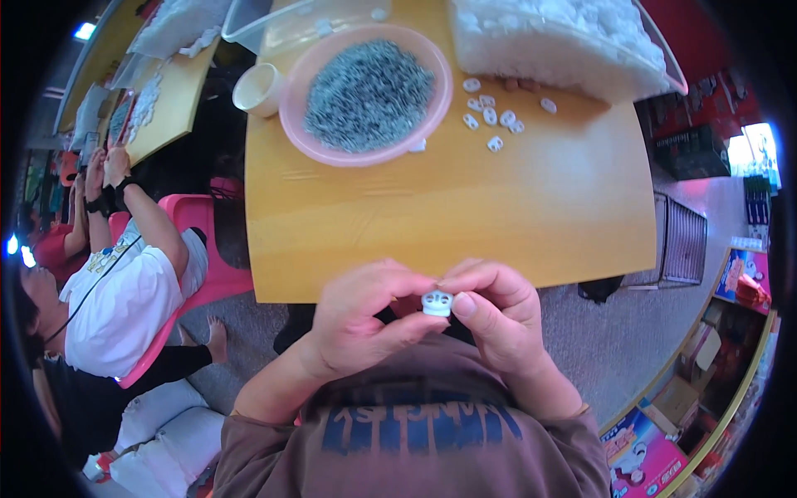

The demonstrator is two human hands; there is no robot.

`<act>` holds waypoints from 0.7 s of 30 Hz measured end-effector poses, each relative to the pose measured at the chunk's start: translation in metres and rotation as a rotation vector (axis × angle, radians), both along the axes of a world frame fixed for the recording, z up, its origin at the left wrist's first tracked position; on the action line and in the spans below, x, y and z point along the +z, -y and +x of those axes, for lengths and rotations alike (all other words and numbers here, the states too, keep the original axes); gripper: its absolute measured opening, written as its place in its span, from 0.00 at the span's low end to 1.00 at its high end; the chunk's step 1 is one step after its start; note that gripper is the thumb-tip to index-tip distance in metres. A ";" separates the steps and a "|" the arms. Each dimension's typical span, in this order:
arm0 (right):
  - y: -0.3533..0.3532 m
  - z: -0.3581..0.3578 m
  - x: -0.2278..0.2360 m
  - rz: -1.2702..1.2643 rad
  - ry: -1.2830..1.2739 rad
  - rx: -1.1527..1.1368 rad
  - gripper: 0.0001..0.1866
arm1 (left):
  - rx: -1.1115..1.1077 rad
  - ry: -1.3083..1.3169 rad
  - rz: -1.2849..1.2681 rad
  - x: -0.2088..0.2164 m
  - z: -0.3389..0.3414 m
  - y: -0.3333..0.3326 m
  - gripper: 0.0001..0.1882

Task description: Assembling spring-loaded plastic cord locks by inserting a spring and a plunger into the housing.

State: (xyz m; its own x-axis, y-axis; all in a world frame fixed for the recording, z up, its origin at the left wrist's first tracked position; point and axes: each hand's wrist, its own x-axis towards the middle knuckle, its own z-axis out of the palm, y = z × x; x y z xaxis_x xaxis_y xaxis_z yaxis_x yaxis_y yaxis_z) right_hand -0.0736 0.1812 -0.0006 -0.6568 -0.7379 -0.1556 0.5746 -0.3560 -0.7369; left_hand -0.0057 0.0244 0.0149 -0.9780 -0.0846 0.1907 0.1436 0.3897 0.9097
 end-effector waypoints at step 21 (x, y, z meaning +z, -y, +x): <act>0.003 -0.013 -0.015 0.237 -0.193 -0.168 0.11 | 0.120 0.065 -0.119 0.034 -0.045 0.051 0.12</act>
